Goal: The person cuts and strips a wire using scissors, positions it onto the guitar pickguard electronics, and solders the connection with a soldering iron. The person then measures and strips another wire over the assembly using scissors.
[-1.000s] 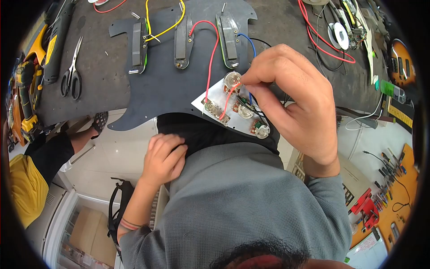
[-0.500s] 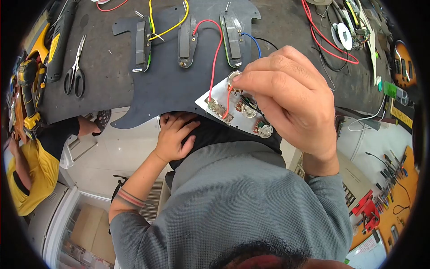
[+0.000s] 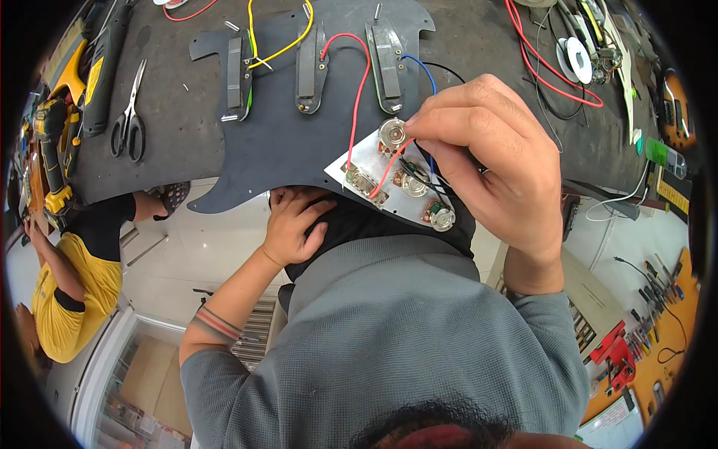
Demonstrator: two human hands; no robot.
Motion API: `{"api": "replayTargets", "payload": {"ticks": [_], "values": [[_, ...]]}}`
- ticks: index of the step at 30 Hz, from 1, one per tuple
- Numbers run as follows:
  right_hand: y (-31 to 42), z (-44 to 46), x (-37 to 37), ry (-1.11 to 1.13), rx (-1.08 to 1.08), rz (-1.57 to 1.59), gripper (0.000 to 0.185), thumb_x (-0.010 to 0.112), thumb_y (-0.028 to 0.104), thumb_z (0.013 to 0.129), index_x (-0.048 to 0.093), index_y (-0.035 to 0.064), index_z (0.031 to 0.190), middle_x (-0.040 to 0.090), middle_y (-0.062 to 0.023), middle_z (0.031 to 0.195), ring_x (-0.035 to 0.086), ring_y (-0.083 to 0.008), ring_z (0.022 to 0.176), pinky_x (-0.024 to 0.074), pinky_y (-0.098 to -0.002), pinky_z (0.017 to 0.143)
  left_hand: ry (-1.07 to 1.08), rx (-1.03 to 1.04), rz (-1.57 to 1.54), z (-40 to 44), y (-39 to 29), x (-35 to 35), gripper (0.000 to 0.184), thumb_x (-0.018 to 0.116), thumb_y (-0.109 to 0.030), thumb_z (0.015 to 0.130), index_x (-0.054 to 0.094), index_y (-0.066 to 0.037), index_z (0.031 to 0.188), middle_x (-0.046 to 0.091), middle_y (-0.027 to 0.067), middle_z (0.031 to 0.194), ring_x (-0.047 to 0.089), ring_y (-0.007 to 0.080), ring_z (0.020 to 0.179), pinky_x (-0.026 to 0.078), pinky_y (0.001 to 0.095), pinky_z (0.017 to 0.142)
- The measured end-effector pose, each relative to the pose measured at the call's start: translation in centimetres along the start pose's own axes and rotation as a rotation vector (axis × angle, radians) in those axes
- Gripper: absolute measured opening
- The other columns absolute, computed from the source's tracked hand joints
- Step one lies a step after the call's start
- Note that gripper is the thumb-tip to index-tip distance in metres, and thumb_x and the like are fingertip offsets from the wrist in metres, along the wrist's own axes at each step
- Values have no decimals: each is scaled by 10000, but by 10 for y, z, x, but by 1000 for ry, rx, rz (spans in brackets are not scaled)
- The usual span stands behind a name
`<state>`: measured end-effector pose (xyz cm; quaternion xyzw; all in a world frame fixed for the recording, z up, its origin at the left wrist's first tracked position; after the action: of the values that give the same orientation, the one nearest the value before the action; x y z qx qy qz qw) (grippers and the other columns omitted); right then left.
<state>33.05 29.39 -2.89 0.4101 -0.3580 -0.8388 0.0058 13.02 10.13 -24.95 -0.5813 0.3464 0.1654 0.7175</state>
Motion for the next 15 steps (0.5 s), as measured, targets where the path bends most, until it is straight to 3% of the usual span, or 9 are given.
{"api": "replayTargets", "payload": {"ticks": [10, 15], "values": [[-7, -7, -10, -40, 103, 37, 257, 850, -99, 815, 801, -9, 1050, 706, -114, 975, 693, -211, 872, 539, -324, 727, 9, -34, 0, -3, 3, 3, 402, 726, -256, 857, 823, -112, 1219, 755, 107, 1317, 618, 355, 1238, 328, 543, 1203], [-20, -14, -9, -70, 248, 214, 176, 830, -57, 902, 786, -26, 1070, 698, -98, 1028, 648, -164, 879, 506, -295, 738, 11, -43, -11, -4, 5, 4, 410, 734, -248, 848, 826, -112, 1224, 753, 107, 1323, 610, 357, 1245, 309, 550, 1220]]}}
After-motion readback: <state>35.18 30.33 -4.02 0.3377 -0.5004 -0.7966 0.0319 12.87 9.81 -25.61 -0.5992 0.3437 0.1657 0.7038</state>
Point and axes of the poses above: each hand's wrist, its own z-axis towards the middle knuckle, its own x-axis out of the palm, y = z × x, the point moved 7 cm from there along z, towards the middle knuckle
